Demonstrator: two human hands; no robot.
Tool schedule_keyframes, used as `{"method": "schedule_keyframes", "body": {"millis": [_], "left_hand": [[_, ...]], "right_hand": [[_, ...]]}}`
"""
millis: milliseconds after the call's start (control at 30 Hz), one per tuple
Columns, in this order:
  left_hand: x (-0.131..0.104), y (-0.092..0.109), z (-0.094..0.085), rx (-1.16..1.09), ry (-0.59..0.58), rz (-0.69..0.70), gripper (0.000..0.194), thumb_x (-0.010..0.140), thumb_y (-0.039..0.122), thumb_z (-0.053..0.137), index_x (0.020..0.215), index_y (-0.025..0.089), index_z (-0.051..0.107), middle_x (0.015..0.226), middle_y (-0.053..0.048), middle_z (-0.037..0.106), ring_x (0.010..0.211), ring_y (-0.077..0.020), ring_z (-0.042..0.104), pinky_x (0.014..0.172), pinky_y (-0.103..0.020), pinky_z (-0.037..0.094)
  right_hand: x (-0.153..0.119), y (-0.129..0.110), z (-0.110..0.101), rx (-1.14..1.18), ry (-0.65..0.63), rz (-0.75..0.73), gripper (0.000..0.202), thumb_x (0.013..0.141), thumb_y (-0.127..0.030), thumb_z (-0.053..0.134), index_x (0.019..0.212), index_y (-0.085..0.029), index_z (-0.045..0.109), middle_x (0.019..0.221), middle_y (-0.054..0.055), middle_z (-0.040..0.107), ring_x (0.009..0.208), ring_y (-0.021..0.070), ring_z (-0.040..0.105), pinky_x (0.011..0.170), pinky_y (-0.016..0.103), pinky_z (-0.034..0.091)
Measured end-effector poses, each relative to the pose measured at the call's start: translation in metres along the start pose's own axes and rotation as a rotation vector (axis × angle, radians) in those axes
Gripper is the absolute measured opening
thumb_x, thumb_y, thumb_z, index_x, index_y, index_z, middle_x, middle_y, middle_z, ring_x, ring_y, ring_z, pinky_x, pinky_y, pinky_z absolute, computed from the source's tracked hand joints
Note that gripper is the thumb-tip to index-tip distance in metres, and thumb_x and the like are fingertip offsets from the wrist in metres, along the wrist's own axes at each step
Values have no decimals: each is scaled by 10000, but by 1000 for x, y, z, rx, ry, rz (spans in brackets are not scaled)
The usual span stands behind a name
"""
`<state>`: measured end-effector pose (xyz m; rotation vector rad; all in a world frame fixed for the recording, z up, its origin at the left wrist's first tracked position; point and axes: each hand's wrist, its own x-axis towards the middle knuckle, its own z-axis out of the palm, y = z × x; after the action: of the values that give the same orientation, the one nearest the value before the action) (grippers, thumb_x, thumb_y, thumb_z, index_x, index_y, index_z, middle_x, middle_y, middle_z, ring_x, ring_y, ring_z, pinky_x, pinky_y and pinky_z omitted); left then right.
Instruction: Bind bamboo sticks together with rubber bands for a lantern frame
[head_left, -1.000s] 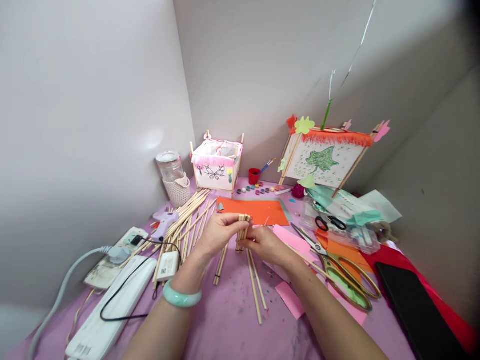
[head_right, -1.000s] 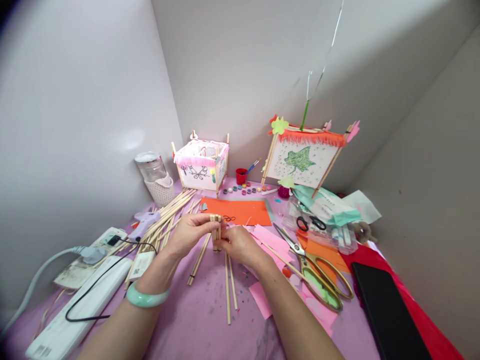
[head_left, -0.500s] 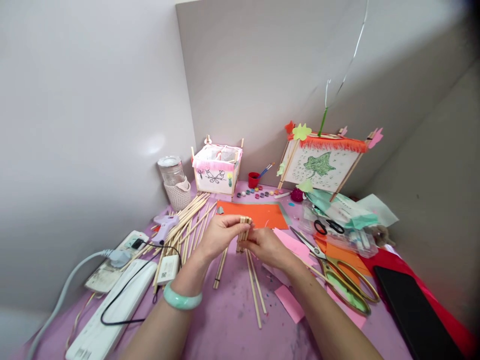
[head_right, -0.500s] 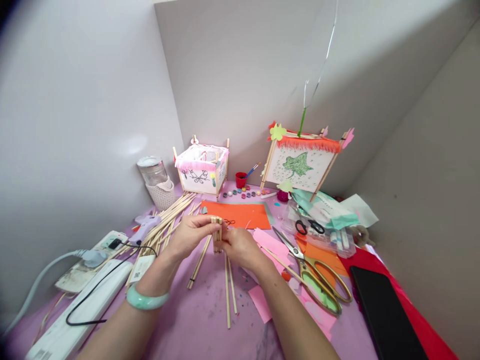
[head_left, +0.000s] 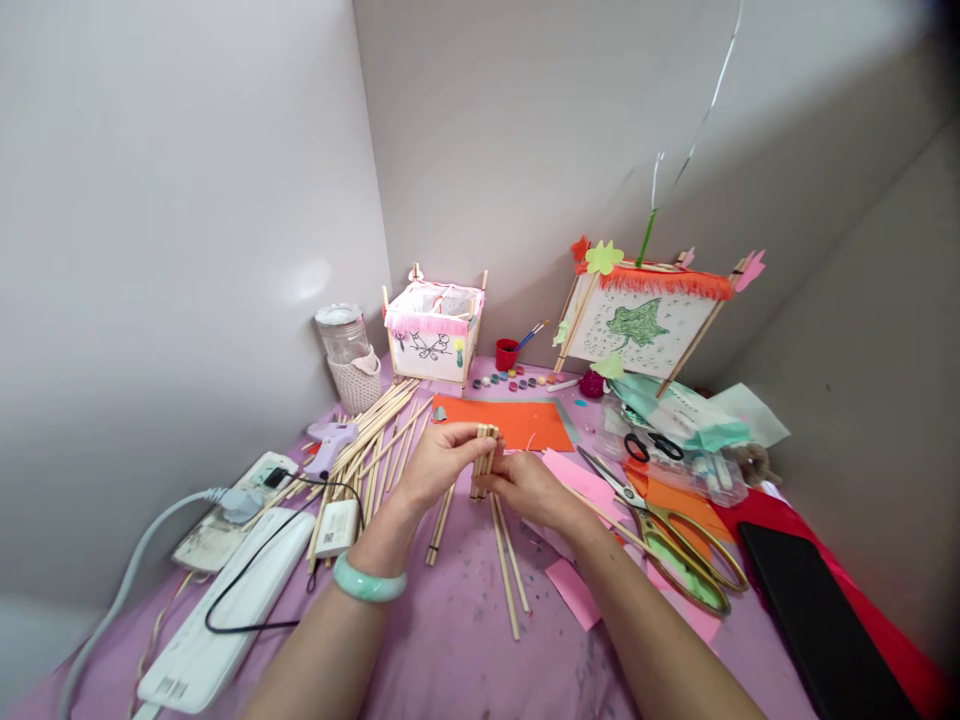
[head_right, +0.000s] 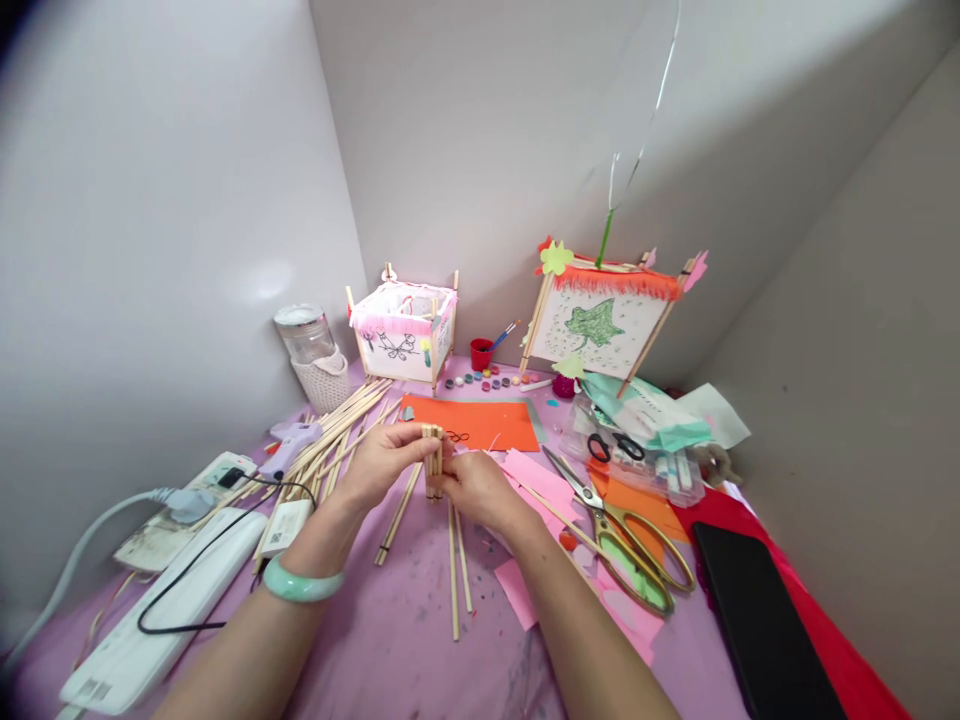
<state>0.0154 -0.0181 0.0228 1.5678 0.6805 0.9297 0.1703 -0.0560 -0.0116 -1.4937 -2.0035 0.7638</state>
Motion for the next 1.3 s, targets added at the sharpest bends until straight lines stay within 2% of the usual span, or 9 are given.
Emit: {"method": "schedule_keyframes", "body": {"millis": [333, 433, 500, 667, 800, 900, 1000, 1200, 1300], "left_hand": [[0, -4, 6, -13, 73, -29, 208, 743, 281, 643, 874, 134, 708, 879, -72, 715, 851, -200, 653, 803, -312, 489], [0, -3, 5, -43, 63, -42, 204, 747, 267, 637, 877, 127, 711, 890, -80, 719, 868, -206, 662, 827, -325, 494], [-1, -1, 5, -78, 51, -51, 203, 742, 264, 644, 873, 125, 711, 889, -82, 721, 874, -208, 666, 846, -334, 494], [-2, 3, 5, -109, 54, -81, 204, 716, 270, 670, 852, 124, 715, 872, -84, 725, 862, -215, 672, 849, -348, 498], [-1, 6, 6, -93, 46, -89, 212, 712, 278, 671, 848, 122, 718, 865, -86, 726, 863, -214, 667, 850, -345, 491], [-1, 9, 6, -47, 39, -98, 198, 718, 279, 661, 826, 124, 721, 857, -88, 726, 859, -212, 663, 841, -339, 486], [-1, 9, 7, -19, 21, -84, 200, 730, 289, 646, 821, 128, 722, 853, -85, 724, 854, -208, 658, 834, -332, 481], [-1, 9, 7, -32, 27, -86, 199, 728, 291, 647, 813, 128, 722, 835, -81, 722, 841, -201, 656, 824, -324, 481], [0, 8, 7, -56, 20, -79, 194, 725, 287, 651, 806, 125, 720, 837, -87, 722, 837, -202, 658, 821, -331, 486]], "right_hand": [[-5, -8, 0, -48, -16, 56, 167, 804, -223, 533, 819, -179, 693, 773, 25, 687, 696, 155, 605, 615, 230, 385], [-24, -16, -15, -134, 72, 37, 253, 820, -307, 545, 1031, -217, 652, 942, 38, 690, 800, 170, 616, 678, 244, 404], [-44, -14, -34, -243, 154, 96, 248, 859, -326, 487, 1020, -224, 646, 977, 44, 684, 853, 174, 614, 712, 256, 403], [-107, 27, -76, -677, 203, 601, 286, 878, -348, 422, 810, -198, 657, 879, 99, 684, 830, 244, 629, 644, 308, 397], [-150, 73, -76, -759, 130, 676, 254, 854, -272, 428, 986, -175, 623, 955, 137, 662, 893, 276, 625, 684, 340, 428], [-164, 94, -69, -716, 154, 646, 351, 828, -205, 434, 1153, -186, 566, 1050, 144, 638, 960, 266, 613, 750, 349, 444], [-165, 101, -73, -637, 197, 617, 413, 770, -194, 481, 1176, -186, 553, 1101, 138, 629, 983, 260, 611, 795, 348, 452], [-164, 85, -101, -141, 272, 538, 415, 752, -389, 556, 1124, -206, 569, 908, 76, 677, 781, 242, 643, 665, 330, 502], [-165, 72, -109, 179, 422, 425, 537, 713, -473, 624, 1179, -216, 548, 970, 85, 653, 841, 232, 636, 662, 304, 520]]}}
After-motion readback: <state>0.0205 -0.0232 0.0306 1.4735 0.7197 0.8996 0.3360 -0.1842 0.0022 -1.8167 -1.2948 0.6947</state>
